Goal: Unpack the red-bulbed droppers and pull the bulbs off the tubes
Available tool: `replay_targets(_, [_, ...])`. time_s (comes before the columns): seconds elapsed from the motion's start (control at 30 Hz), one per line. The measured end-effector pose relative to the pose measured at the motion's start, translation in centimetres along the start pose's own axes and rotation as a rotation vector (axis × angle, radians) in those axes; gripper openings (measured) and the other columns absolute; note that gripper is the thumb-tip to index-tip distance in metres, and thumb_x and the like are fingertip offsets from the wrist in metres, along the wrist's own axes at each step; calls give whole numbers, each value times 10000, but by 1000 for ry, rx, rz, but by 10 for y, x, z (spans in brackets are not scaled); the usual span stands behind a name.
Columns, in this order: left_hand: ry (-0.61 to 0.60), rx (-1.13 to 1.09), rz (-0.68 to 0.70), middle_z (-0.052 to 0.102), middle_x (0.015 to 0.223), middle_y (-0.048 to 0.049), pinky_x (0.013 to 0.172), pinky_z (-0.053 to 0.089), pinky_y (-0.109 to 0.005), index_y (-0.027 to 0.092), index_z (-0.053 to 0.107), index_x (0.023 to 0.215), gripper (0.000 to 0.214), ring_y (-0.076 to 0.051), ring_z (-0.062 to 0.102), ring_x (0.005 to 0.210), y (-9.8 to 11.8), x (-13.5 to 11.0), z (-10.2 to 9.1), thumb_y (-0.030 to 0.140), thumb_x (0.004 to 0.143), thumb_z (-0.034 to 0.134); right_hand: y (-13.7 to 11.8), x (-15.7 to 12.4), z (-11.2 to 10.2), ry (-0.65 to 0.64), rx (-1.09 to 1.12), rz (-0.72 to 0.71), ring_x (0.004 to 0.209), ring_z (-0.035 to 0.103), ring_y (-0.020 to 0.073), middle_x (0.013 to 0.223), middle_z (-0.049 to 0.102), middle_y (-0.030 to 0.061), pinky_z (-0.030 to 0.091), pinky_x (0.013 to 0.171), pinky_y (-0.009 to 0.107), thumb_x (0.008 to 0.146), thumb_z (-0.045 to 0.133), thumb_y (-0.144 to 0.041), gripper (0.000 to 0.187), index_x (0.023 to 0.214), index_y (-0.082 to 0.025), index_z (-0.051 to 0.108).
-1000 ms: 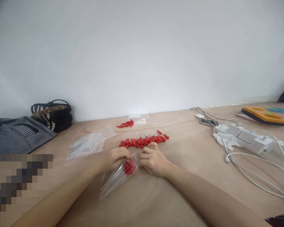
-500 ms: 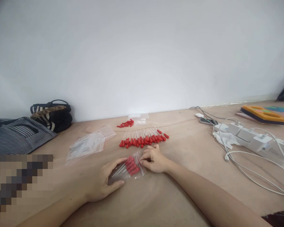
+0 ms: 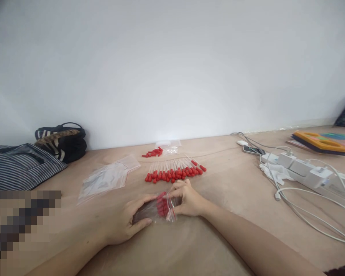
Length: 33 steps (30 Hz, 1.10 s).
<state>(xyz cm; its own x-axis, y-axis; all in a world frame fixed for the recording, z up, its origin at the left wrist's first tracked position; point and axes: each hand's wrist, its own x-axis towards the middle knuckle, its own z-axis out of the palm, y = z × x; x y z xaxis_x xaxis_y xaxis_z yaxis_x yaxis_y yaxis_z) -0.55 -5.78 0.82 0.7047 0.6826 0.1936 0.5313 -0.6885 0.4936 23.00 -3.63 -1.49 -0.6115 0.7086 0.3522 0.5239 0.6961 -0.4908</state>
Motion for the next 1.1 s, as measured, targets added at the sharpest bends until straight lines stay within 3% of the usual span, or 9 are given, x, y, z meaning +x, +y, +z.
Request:
replay_targets(0.1, [25, -5, -11, 538, 1201, -60, 904, 416, -373, 236, 398, 1215, 446, -220, 519, 1055, -1, 1, 0, 274, 787, 519, -4, 0, 2, -5, -26, -8, 877, 501, 167, 912, 606, 6, 270, 774, 324, 619, 719, -426, 328, 883, -245, 652])
replay_targets(0.27, [22, -1, -24, 528, 1206, -75, 920, 402, -383, 212, 393, 1208, 438, -220, 501, 1075, -2, 0, 0, 282, 794, 515, -9, 0, 3, 7, -38, 37, 834, 487, 170, 867, 608, 7, 262, 753, 321, 639, 707, -366, 276, 860, -224, 624])
replay_targets(0.47, [3, -10, -44, 510, 1230, -77, 938, 386, -404, 215, 400, 1210, 426, -227, 483, 1101, 1, 0, -1, 263, 799, 502, -15, 3, 0, -78, -118, 98, 830, 466, 162, 834, 577, -7, 254, 722, 294, 651, 672, -429, 324, 819, -190, 531])
replay_targets(0.67, [-7, -16, -55, 490, 1259, -76, 959, 370, -413, 217, 396, 1232, 451, -230, 464, 1130, -1, 0, -1, 243, 795, 506, -17, 3, 2, -77, -165, 129, 833, 464, 158, 864, 537, -3, 260, 712, 284, 650, 667, -450, 360, 782, -183, 464])
replay_targets(0.87, [-8, -1, -64, 482, 1268, -78, 959, 365, -429, 225, 388, 1239, 459, -238, 453, 1138, -5, -1, 1, 252, 797, 509, -16, 2, 3, -91, -43, 155, 832, 479, 161, 854, 565, -7, 263, 738, 297, 662, 673, -408, 348, 873, -201, 490])
replay_targets(1.1, [-10, -15, -47, 484, 1268, -67, 965, 362, -427, 240, 391, 1243, 453, -230, 453, 1133, -4, -2, 0, 238, 805, 503, -14, 3, 2, -74, -35, 97, 788, 502, 149, 783, 588, -20, 271, 726, 290, 658, 677, -364, 254, 758, -185, 527])
